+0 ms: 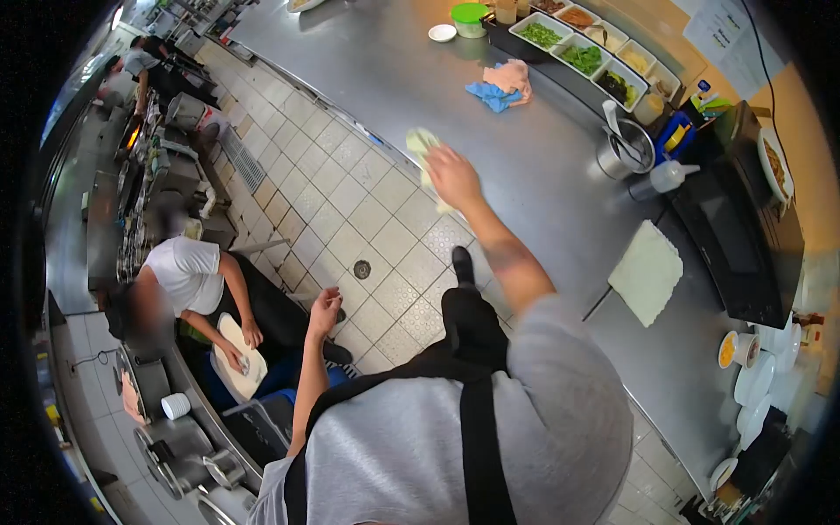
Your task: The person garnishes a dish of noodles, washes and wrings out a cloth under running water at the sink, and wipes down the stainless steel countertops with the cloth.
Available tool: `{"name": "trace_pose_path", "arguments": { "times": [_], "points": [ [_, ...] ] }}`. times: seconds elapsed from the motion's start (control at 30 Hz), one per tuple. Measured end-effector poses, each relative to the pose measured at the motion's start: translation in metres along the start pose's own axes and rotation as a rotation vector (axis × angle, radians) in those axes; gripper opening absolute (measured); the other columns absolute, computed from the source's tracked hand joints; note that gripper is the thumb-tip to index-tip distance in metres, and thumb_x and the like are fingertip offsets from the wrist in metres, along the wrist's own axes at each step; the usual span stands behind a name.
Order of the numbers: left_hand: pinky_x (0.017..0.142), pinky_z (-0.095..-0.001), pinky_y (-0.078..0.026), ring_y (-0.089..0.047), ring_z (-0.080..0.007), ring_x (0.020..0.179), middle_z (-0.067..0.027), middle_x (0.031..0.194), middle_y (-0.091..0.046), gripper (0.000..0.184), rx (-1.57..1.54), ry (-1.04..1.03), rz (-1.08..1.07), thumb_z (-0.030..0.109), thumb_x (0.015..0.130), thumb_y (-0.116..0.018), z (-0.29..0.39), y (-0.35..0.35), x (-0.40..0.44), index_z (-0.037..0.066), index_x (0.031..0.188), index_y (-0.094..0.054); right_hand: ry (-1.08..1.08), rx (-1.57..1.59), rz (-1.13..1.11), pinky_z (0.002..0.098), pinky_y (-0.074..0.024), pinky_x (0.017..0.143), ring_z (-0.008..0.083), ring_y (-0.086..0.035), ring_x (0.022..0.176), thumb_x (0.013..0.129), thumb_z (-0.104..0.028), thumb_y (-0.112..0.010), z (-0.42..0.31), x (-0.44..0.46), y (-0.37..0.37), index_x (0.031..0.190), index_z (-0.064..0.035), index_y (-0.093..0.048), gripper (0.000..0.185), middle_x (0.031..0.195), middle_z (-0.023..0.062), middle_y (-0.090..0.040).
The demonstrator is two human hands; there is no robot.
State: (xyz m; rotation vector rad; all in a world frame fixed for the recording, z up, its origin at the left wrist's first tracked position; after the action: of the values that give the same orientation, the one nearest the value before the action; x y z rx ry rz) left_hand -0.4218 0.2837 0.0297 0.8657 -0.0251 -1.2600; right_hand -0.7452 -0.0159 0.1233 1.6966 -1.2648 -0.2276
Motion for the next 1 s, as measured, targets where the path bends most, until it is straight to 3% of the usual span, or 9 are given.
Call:
{"name": "trace_pose_path", "arguments": {
  "times": [0.13, 0.2, 0.23, 0.33, 0.4, 0.6, 0.73, 0.83, 1.0],
  "points": [
    [0.080, -0.0272, -0.047, -0.060, -0.0156, 0.088, -0.0100, 0.096, -0.064, 0.027, 0.038, 0.047, -0.003, 0.012, 0.087, -0.056, -0.062, 0.010, 0.027, -0.002, 0.110, -0.056, -0.331, 0.024, 0.304, 0.0405, -0.0394, 0.098, 0.0312, -0.051, 0.114, 0.085, -0.010, -0.053, 0.048, -0.096, 0.071, 0.107, -0.0014, -0.062, 0.026, 0.119, 0.0156, -0.057],
    [0.082, -0.0369, -0.048, -0.062, -0.0319, 0.094, -0.0186, 0.100, -0.064, 0.034, 0.095, 0.115, 0.038, 0.028, 0.084, -0.058, -0.140, 0.016, 0.025, 0.002, 0.105, -0.060, -0.368, -0.318, 0.457, 0.0415, -0.0355, 0.101, 0.0347, -0.049, 0.116, 0.089, -0.017, -0.050, 0.094, -0.128, 0.110, 0.116, 0.0006, -0.057, 0.033, 0.121, 0.0191, -0.054],
    [0.081, -0.0377, -0.048, -0.062, -0.0326, 0.092, -0.0190, 0.096, -0.065, 0.033, 0.545, -0.159, 0.118, 0.028, 0.085, -0.058, -0.200, 0.005, 0.026, 0.001, 0.103, -0.061, -0.413, -0.471, 0.439, 0.0417, -0.0336, 0.103, 0.0363, -0.045, 0.119, 0.090, -0.023, -0.049, 0.107, -0.126, 0.131, 0.120, -0.0013, -0.055, 0.037, 0.126, 0.0182, -0.051],
    [0.079, -0.0373, -0.048, -0.062, -0.0299, 0.091, -0.0174, 0.097, -0.064, 0.032, 0.441, 0.211, -0.036, 0.026, 0.085, -0.057, -0.237, 0.011, 0.011, 0.002, 0.105, -0.060, -0.724, -0.664, 0.427, 0.0420, -0.0309, 0.105, 0.0376, -0.042, 0.122, 0.089, -0.023, -0.049, 0.143, -0.081, 0.151, 0.124, -0.0027, -0.052, 0.040, 0.129, 0.0168, -0.049],
    [0.078, -0.0370, -0.049, -0.062, -0.0281, 0.090, -0.0163, 0.098, -0.064, 0.031, 0.370, 0.346, -0.116, 0.025, 0.086, -0.056, -0.232, 0.014, 0.016, 0.002, 0.106, -0.059, -0.784, -0.736, 0.375, 0.0473, -0.0306, 0.103, 0.0382, -0.040, 0.123, 0.088, -0.024, -0.050, 0.149, -0.058, 0.135, 0.123, 0.0026, -0.049, 0.044, 0.130, 0.0224, -0.046],
    [0.074, -0.0362, -0.049, -0.061, -0.0226, 0.088, -0.0130, 0.101, -0.063, 0.030, 0.193, 0.305, -0.231, 0.022, 0.087, -0.054, -0.175, 0.017, 0.109, 0.002, 0.110, -0.058, -0.210, -0.249, -0.018, 0.0487, -0.0284, 0.104, 0.0398, -0.037, 0.125, 0.080, -0.020, -0.056, 0.028, 0.059, -0.008, 0.125, 0.0076, -0.044, 0.054, 0.133, 0.0247, -0.042],
    [0.071, -0.0356, -0.049, -0.061, -0.0190, 0.087, -0.0109, 0.103, -0.062, 0.030, 0.016, 0.203, -0.250, 0.020, 0.088, -0.053, -0.148, 0.016, 0.176, 0.003, 0.113, -0.057, -0.564, -0.525, 0.115, 0.0480, -0.0277, 0.105, 0.0429, -0.033, 0.126, 0.081, -0.029, -0.058, 0.095, 0.173, -0.011, 0.126, 0.0050, -0.044, 0.058, 0.134, 0.0238, -0.040],
    [0.067, -0.0329, -0.049, -0.061, -0.0188, 0.076, -0.0099, 0.097, -0.063, 0.032, -0.445, 0.429, -0.058, 0.020, 0.088, -0.056, -0.058, 0.078, 0.215, 0.001, 0.114, -0.055, -0.814, -0.718, 0.324, 0.0485, -0.0256, 0.105, 0.0426, -0.034, 0.125, 0.084, -0.032, -0.055, 0.180, 0.223, 0.013, 0.129, 0.0006, -0.044, 0.057, 0.134, 0.0223, -0.040],
    [0.061, -0.0365, -0.048, -0.060, -0.0211, 0.065, -0.0083, 0.088, -0.065, 0.032, 0.037, 0.145, -0.176, 0.026, 0.089, -0.055, -0.075, 0.137, 0.278, 0.002, 0.109, -0.058, -0.833, -0.797, 0.403, 0.0476, -0.0332, 0.101, 0.0422, -0.042, 0.118, 0.084, -0.031, -0.054, 0.200, 0.247, 0.011, 0.126, -0.0056, -0.050, 0.049, 0.129, 0.0205, -0.046]
  ]
}}
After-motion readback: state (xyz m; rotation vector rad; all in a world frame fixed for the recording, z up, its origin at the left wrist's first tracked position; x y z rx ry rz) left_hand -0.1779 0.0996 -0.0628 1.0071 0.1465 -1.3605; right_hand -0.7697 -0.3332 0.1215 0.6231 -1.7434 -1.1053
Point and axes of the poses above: each hand's wrist, its own x-axis towards the middle knuckle, its own y-axis out of the back of the hand, z = x × y, the point moved 8 cm from there along x, towards the middle knuckle
